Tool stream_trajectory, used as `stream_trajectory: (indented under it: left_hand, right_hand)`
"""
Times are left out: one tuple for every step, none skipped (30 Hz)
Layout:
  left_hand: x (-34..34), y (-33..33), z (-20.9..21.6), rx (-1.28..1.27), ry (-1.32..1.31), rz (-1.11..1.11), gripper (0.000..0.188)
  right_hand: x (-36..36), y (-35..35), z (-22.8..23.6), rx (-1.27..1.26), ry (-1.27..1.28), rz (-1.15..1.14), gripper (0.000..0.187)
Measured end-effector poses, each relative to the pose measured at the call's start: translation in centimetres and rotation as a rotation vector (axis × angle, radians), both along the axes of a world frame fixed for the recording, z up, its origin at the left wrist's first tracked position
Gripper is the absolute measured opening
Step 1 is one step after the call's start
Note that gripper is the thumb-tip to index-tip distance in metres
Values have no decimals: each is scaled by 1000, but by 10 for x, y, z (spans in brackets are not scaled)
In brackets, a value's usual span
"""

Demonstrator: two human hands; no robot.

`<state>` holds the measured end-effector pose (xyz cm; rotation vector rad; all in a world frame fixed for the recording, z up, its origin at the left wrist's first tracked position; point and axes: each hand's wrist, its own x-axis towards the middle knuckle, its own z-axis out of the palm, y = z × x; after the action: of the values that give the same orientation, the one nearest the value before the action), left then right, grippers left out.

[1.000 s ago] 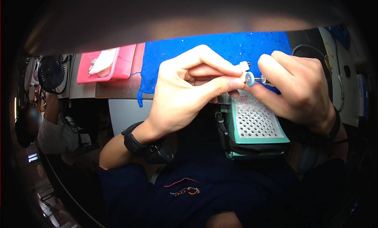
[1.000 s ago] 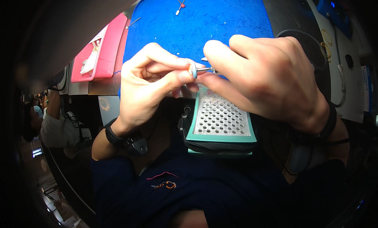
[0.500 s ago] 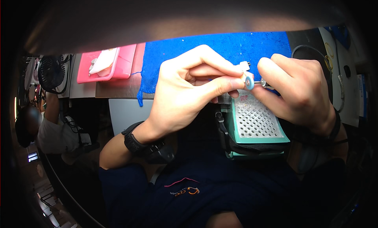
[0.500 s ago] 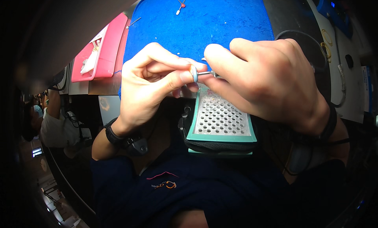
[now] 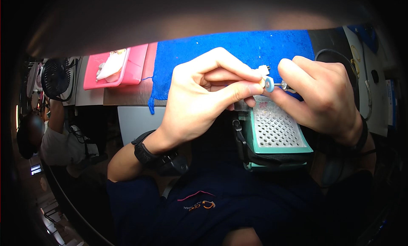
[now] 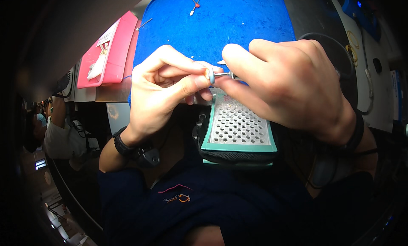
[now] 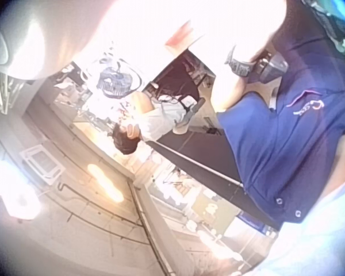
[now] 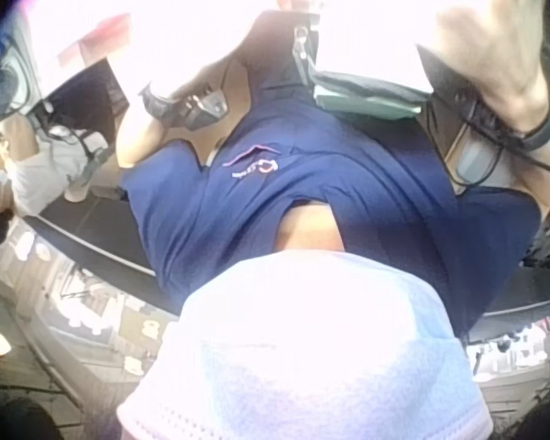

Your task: Polishing and inspecting small white components using a handheld rotary tool at a lab workbench.

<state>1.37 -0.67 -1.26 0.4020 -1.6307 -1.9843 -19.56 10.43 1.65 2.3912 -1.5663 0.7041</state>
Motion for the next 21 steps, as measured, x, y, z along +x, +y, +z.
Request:
stream_trajectory:
  left_hand:
    - [0,0,0,-7,1,3,13]
    - [0,0,0,-3,10,3,12]
    - [0,0,0,1,19,3,12]
    - [0,0,0,5,29,4,12]
    - [0,0,1,1,0,-1,12]
    - [1,-1,2,-1,-28,-7,12]
    - [2,-1,2,-2,-24,-15,12]
    - [1,0,2,8,-29,-11,12]
    - [0,1,1,19,-1,-11,12]
    - [0,1,1,31,26,-10,12]
    - [-1,1,1,19,24,-5,12]
    - [-1,1,1,8,22,0,12]
    - [-1,2,1,-3,20,4,12]
    - [-1,1,0,-2,22,-1,13]
    - [-2,1,0,-1,24,-6,13]
    - [-2,1,0,0,26,-10,13]
    - [-1,1,0,7,36,-10,13]
    - [-2,1,0,15,45,-12,12]
    - [-1,1,-1,21,55,-13,12]
    - [-1,1,-1,11,41,-12,12]
    - [-1,0,0,0,27,-11,12]
  right_hand:
    - [0,0,0,5,4,-1,27]
    - [0,1,0,11,8,2,27]
    - [0,1,0,13,11,10,27]
    - [0,1,0,12,7,2,27]
    - [0,1,0,6,4,0,27]
    - [0,1,0,9,13,-18,26]
    - [0,1,0,12,8,-1,26]
    - [0,2,1,23,15,1,26]
    - [0,2,1,28,25,9,26]
    - [0,3,1,26,20,0,26]
    - [-1,3,1,19,16,-2,26]
    - [-1,2,1,14,16,-12,26]
    - [-1,2,2,11,17,-8,25]
    - [-1,2,2,11,20,-9,25]
    - [-1,2,2,19,29,-23,25]
    - [-1,2,2,20,26,-4,25]
    - [-1,3,2,28,29,1,25]
    - [-1,3,2,17,25,18,25]
    - [0,3,2,25,24,-1,25]
    - [0,2,2,15,16,-6,24]
    - [0,2,1,10,13,-26,24]
